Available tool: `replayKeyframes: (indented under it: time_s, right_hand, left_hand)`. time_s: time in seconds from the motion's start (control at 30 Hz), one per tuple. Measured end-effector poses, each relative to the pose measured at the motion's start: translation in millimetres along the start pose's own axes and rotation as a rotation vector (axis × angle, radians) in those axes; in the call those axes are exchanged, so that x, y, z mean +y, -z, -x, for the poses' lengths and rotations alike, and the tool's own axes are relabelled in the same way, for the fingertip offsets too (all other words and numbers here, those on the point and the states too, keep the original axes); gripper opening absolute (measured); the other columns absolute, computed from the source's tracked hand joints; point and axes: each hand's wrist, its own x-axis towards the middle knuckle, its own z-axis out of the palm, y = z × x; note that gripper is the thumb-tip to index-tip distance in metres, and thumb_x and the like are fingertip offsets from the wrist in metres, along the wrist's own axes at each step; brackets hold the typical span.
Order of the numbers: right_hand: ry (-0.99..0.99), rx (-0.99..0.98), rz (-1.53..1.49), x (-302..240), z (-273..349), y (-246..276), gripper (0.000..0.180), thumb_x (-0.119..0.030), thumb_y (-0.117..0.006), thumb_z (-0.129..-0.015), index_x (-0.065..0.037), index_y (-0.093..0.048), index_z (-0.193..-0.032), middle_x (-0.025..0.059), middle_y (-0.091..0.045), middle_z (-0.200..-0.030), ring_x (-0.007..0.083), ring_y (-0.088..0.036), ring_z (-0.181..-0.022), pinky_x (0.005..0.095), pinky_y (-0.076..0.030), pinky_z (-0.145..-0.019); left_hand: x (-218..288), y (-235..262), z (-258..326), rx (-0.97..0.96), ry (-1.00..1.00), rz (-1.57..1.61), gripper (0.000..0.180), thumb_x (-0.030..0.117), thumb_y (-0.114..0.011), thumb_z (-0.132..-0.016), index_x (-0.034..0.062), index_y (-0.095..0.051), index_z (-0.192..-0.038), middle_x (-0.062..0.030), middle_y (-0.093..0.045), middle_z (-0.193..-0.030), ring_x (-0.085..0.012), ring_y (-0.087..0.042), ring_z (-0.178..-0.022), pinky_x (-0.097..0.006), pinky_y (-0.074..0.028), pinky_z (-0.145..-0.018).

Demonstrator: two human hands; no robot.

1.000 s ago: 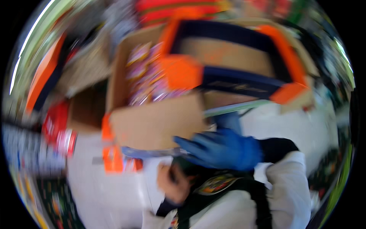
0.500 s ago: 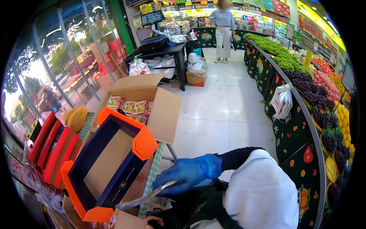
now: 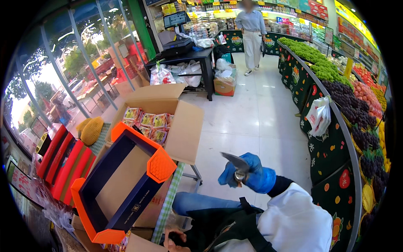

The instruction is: The person assembles orange and blue cardboard boxes by inserting black fabric handles into slots. They use a knife to cut the handle straps and a screwdriver to tighten screws securing the handles to the box frame.

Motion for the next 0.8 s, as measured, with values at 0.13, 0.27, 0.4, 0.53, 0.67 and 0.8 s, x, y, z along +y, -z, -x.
replayKeyframes:
  time_s: [0.13, 0.27, 0.4, 0.53, 0.67, 0.8]
  right_hand:
    - [0.015, -0.089, -0.024, 21.8, -7.0, 18.6, 0.026, -0.018, -0.055, -0.087, 0.004, -0.058, -0.101, 0.021, -0.062, -0.1, 0.0121, -0.051, -0.06, 0.0257, -0.043, -0.055]
    - [-0.089, -0.212, 0.085, 37.5, -21.4, 15.9, 0.027, -0.018, -0.058, -0.085, 0.003, -0.059, -0.102, 0.0169, -0.063, -0.096, 0.0212, -0.06, -0.079, 0.0305, -0.048, -0.07]
    - [-0.223, -0.591, 0.318, 57.1, -41.0, -11.9, 0.034, -0.021, -0.059, -0.084, -0.003, -0.055, -0.113, 0.0135, -0.063, -0.096, 0.0238, -0.062, -0.082, 0.0318, -0.048, -0.075]
    - [-0.201, -0.716, 0.434, 59.6, -67.7, -60.8, 0.041, -0.022, -0.063, -0.079, -0.007, -0.053, -0.116, 0.0123, -0.062, -0.097, 0.0275, -0.063, -0.083, 0.0335, -0.049, -0.074]
    - [-0.188, -0.91, 0.3, 51.5, -120.0, -159.4, 0.051, -0.009, -0.057, -0.08, -0.004, -0.041, -0.127, 0.0123, -0.058, -0.1, 0.0193, -0.059, -0.089, 0.0319, -0.047, -0.076]
    - [-0.208, -1.141, 0.1, 109.5, -155.3, -279.5, 0.046, -0.01, -0.054, -0.082, -0.001, -0.04, -0.125, 0.0106, -0.055, -0.095, 0.016, -0.054, -0.077, 0.0313, -0.047, -0.069]
  left_hand:
    - [1.2, -7.0, -2.3, 0.01, -0.059, -0.081, 0.045, 0.043, -0.043, -0.085, -0.0019, -0.049, -0.085, -0.0073, -0.049, -0.068, -0.0157, -0.043, -0.06, -0.025, -0.034, -0.055]
    - [2.9, -11.6, -3.9, 0.056, 0.052, -0.01, 0.045, 0.044, -0.042, -0.085, -0.0008, -0.049, -0.083, -0.0067, -0.046, -0.066, -0.0167, -0.042, -0.06, -0.026, -0.034, -0.055]
    - [2.7, 2.2, 3.9, 0.199, 0.085, 0.097, 0.042, 0.043, -0.047, -0.083, 0.0007, -0.05, -0.083, -0.0064, -0.046, -0.065, -0.0139, -0.043, -0.056, -0.024, -0.034, -0.05]
    - [15.5, 3.2, 4.8, 0.111, 0.056, -0.101, 0.072, 0.069, -0.036, -0.08, -0.0004, -0.052, -0.086, -0.0002, -0.045, -0.063, -0.0073, -0.038, -0.054, -0.022, -0.026, -0.048]
    - [26.6, 21.6, 31.1, 0.172, 0.056, -0.153, 0.058, 0.058, -0.032, -0.086, 0.0027, -0.05, -0.08, 0.0011, -0.038, -0.058, -0.0066, -0.032, -0.05, -0.023, -0.025, -0.047]
    - [25.5, 34.1, 75.4, 0.345, 0.019, -0.057, 0.06, 0.057, -0.037, -0.082, -0.0013, -0.051, -0.079, -0.0008, -0.041, -0.06, -0.0087, -0.035, -0.053, -0.022, -0.026, -0.05]
